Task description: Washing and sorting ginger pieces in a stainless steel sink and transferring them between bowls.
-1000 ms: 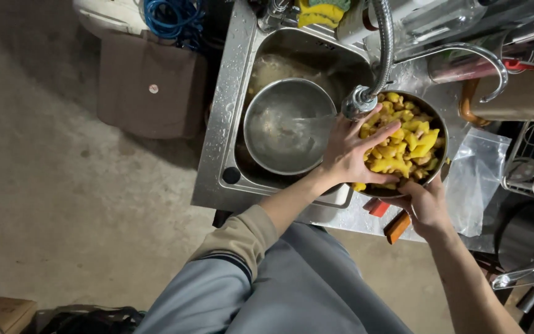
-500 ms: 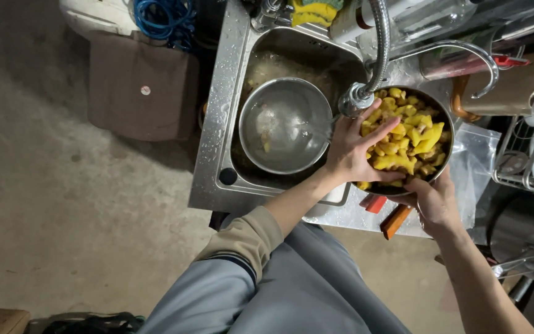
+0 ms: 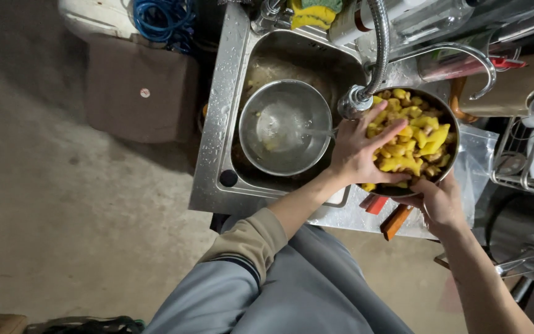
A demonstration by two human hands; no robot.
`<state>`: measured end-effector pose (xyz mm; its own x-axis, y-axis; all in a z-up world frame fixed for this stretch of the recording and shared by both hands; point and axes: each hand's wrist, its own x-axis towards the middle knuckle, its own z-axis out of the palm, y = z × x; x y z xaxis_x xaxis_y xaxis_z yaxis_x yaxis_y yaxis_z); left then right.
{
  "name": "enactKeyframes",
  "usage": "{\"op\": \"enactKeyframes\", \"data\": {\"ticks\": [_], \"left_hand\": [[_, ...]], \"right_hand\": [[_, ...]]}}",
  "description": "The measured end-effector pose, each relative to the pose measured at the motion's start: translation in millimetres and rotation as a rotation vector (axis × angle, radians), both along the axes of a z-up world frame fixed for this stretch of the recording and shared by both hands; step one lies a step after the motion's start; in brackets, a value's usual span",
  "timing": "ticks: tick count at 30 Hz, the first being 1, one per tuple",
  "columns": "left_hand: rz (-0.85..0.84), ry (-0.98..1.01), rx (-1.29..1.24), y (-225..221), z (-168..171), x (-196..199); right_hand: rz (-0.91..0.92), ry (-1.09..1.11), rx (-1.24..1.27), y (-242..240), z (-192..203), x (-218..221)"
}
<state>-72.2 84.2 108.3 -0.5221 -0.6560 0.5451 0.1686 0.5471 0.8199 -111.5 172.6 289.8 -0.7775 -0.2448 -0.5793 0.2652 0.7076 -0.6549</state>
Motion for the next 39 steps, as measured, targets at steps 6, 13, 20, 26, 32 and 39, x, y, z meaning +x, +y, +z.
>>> {"op": "enactKeyframes", "data": {"ticks": [6, 13, 20, 26, 32, 39], "left_hand": [[-0.179, -0.319, -0.228, 0, 19, -31], [-0.47, -0.467, -0.619, -25, 69, -75], [-0.219, -0.059, -0.126, 2, 1, -150], [0.332, -0.178, 0.326, -32, -84, -161], [0.188, -0.442, 0.457, -52, -95, -155], [0.291, -0.424, 0.462, -59, -159, -146]], "right_hand": [[-0.296, -0.22, -0.369, 131, -159, -61], [-0.545, -0.378, -0.694, 103, -187, -50], [-0.808, -0.483, -0.929, 110, -194, -90], [-0.759, -0.486, -0.848, 112, -186, -110], [-0.657, -0.516, -0.911, 107, -149, -61], [-0.444, -0.549, -0.647, 119, -144, -35]]}}
